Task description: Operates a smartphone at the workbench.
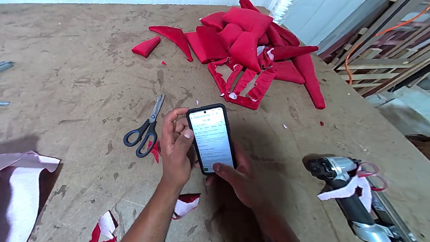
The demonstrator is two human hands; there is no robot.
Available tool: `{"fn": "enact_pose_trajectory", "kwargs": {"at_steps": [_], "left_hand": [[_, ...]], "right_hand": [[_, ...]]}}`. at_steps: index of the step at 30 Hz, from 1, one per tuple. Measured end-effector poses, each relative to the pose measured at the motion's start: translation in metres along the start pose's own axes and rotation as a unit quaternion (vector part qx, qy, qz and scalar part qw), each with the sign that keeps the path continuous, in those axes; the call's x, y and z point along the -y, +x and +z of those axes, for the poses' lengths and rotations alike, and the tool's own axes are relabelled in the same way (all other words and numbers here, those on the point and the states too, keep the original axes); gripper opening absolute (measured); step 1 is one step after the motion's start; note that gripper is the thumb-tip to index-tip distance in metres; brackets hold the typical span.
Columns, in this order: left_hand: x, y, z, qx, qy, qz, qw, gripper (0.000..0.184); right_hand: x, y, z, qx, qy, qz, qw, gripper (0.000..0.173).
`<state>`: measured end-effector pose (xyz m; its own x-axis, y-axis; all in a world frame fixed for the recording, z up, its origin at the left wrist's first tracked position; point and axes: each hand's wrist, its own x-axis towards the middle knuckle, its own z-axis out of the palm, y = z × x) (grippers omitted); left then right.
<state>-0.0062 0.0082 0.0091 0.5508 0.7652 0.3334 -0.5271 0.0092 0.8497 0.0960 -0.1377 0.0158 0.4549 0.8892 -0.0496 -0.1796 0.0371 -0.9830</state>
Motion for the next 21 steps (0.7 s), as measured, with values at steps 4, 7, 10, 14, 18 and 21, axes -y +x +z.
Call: {"fn": "enact_pose_trajectory", "kwargs": {"at_steps": [4, 7, 10, 14, 18, 21], "left_hand": [[0.001, 0.0, 0.002, 0.038, 0.007, -0.026, 0.999, 0.055], [0.0, 0.001, 0.004, 0.061, 0.0, -0.025, 0.998, 0.056], [0.0, 0.001, 0.004, 0.05, -0.001, -0.019, 0.999, 0.056], [-0.001, 0.0, 0.003, 0.064, 0.011, -0.041, 0.997, 0.06], [0.0, -0.001, 0.003, 0.106, -0.001, -0.06, 0.993, 0.065], [0.001, -0.003, 0.003, 0.147, 0.003, -0.064, 0.987, 0.07]], "right_hand": [[-0.002, 0.001, -0.005, 0.002, 0.066, -0.018, 0.998, 0.052], [-0.001, 0.002, -0.007, 0.004, 0.075, -0.03, 0.997, 0.05], [-0.002, 0.002, -0.008, 0.015, 0.068, -0.032, 0.997, 0.049], [-0.002, 0.002, -0.01, 0.032, 0.077, -0.04, 0.996, 0.052], [-0.003, 0.001, -0.013, 0.057, 0.121, -0.071, 0.988, 0.061], [-0.003, 0.001, -0.015, 0.052, 0.132, -0.09, 0.986, 0.063]]}}
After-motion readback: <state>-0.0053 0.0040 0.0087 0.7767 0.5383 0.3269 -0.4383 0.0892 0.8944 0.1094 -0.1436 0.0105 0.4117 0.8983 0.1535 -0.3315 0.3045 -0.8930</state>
